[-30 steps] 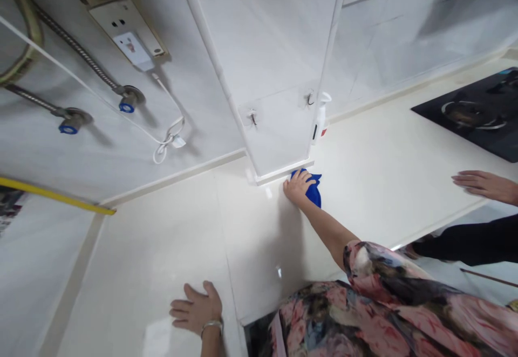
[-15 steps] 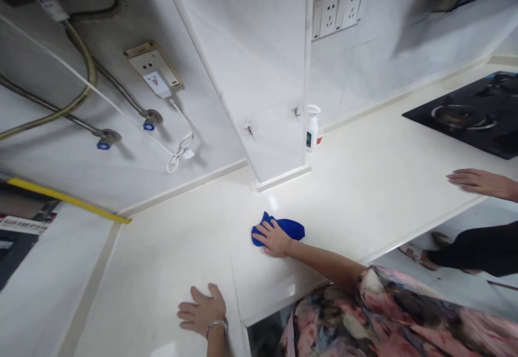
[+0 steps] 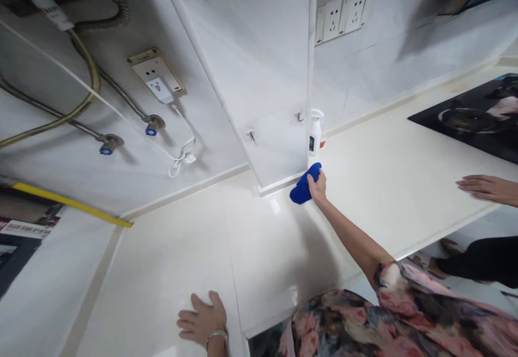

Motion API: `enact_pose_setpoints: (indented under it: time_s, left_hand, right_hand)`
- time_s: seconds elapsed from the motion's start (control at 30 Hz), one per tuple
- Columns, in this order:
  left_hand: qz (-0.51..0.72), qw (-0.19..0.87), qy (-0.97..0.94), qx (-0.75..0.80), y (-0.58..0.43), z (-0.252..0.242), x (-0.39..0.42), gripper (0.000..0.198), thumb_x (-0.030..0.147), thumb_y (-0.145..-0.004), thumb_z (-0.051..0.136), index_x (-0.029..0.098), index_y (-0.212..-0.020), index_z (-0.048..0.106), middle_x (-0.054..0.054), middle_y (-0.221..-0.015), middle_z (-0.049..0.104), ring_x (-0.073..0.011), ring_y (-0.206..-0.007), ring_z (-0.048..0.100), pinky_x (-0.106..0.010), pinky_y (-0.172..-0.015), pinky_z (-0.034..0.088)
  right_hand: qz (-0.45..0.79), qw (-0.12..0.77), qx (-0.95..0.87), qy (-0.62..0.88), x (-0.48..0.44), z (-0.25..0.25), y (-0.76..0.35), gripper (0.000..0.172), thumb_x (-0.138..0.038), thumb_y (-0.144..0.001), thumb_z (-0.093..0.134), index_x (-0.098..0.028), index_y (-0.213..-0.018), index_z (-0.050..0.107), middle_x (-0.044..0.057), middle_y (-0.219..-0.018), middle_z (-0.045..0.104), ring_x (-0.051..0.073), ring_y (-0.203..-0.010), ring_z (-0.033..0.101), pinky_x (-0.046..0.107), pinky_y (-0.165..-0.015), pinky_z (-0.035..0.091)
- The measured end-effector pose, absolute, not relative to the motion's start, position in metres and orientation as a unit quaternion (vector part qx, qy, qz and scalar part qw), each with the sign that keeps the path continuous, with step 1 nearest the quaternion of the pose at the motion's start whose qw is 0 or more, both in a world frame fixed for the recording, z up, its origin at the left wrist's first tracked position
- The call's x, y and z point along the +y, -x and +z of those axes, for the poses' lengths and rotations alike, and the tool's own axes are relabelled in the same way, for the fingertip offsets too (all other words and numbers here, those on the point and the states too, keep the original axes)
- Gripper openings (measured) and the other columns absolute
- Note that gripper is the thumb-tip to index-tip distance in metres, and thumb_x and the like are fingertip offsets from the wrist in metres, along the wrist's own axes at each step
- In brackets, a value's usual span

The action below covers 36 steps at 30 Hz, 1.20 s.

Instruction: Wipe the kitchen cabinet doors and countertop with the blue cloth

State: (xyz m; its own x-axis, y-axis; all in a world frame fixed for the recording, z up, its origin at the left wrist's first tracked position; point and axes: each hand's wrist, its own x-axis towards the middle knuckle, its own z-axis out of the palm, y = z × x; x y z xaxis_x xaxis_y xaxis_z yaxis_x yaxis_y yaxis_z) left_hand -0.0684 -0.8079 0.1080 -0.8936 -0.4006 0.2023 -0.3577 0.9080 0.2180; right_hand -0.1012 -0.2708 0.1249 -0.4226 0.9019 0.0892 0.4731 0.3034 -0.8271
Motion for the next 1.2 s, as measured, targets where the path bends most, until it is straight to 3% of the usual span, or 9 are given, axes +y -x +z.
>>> enact_pose_setpoints:
  time_s: [0.13, 0.27, 0.4, 0.6, 0.83, 1.0, 1.2]
  left_hand:
    - [-0.071, 0.119, -0.190, -0.972, 0.069, 0.107, -0.809, 0.078, 0.058, -0.090, 0.035, 0.006, -0.145, 0.054, -0.038, -0.158, 0.038, -0.0581, -0.147, 0.035, -0.079, -0.106, 0.037]
    - [-0.057, 0.116, -0.189, -0.974, 0.071, 0.103, -0.811, 0.080, 0.061, -0.091, 0.031, 0.007, -0.145, 0.055, -0.038, -0.158, 0.036, -0.0575, -0.147, 0.034, -0.077, -0.109, 0.036]
    - [-0.048, 0.107, -0.191, -0.975, 0.070, 0.103, -0.810, 0.078, 0.060, -0.093, 0.031, 0.008, -0.147, 0.053, -0.037, -0.159, 0.035, -0.0560, -0.149, 0.033, -0.076, -0.110, 0.035]
    - [-0.046, 0.104, -0.190, -0.975, 0.065, 0.108, -0.806, 0.075, 0.057, -0.093, 0.037, 0.008, -0.149, 0.050, -0.037, -0.158, 0.038, -0.0543, -0.149, 0.033, -0.075, -0.110, 0.035]
    - [-0.055, 0.101, -0.193, -0.974, 0.065, 0.105, -0.808, 0.078, 0.057, -0.093, 0.036, 0.006, -0.150, 0.049, -0.037, -0.160, 0.035, -0.0562, -0.150, 0.031, -0.077, -0.110, 0.033]
    - [-0.063, 0.101, -0.195, -0.973, 0.068, 0.106, -0.810, 0.082, 0.063, -0.095, 0.026, 0.006, -0.148, 0.052, -0.038, -0.159, 0.033, -0.0554, -0.151, 0.030, -0.075, -0.114, 0.030]
    - [-0.057, 0.102, -0.201, -0.973, 0.070, 0.106, -0.810, 0.078, 0.059, -0.091, 0.034, 0.008, -0.147, 0.052, -0.038, -0.158, 0.037, -0.0561, -0.149, 0.034, -0.077, -0.109, 0.035]
  right_hand:
    - [0.356, 0.254, -0.754, 0.491, -0.289, 0.120, 0.141, 0.071, -0.036, -0.101, 0.026, 0.004, -0.158, 0.037, 0.033, -0.153, 0.046, 0.038, -0.139, 0.049, 0.050, -0.115, 0.041]
    - [0.291, 0.248, -0.756, 0.531, -0.323, 0.114, 0.163, 0.068, -0.033, -0.103, 0.022, 0.002, -0.158, 0.040, 0.034, -0.154, 0.042, 0.041, -0.136, 0.049, 0.053, -0.110, 0.043]
    - [0.267, 0.246, -0.814, 0.453, -0.370, 0.104, 0.172, 0.064, -0.036, -0.105, 0.026, -0.002, -0.154, 0.048, 0.032, -0.152, 0.044, 0.041, -0.131, 0.050, 0.054, -0.106, 0.044]
    - [0.251, 0.191, -0.865, 0.390, -0.417, 0.096, 0.180, 0.061, -0.034, -0.105, 0.029, -0.007, -0.158, 0.044, 0.030, -0.153, 0.042, 0.039, -0.126, 0.050, 0.054, -0.104, 0.043]
    - [0.204, 0.140, -0.935, 0.253, -0.418, 0.102, 0.174, 0.060, -0.023, -0.102, 0.031, -0.004, -0.158, 0.045, 0.030, -0.148, 0.047, 0.038, -0.118, 0.048, 0.052, -0.099, 0.040]
    - [0.171, 0.115, -0.969, 0.139, -0.424, 0.113, 0.173, 0.061, -0.015, -0.100, 0.033, -0.012, -0.160, 0.044, 0.026, -0.148, 0.049, 0.036, -0.117, 0.047, 0.050, -0.096, 0.038]
    - [0.182, 0.123, -0.967, 0.130, -0.432, 0.124, 0.164, 0.063, -0.022, -0.100, 0.042, -0.014, -0.162, 0.041, 0.023, -0.153, 0.047, 0.035, -0.121, 0.047, 0.048, -0.098, 0.038]
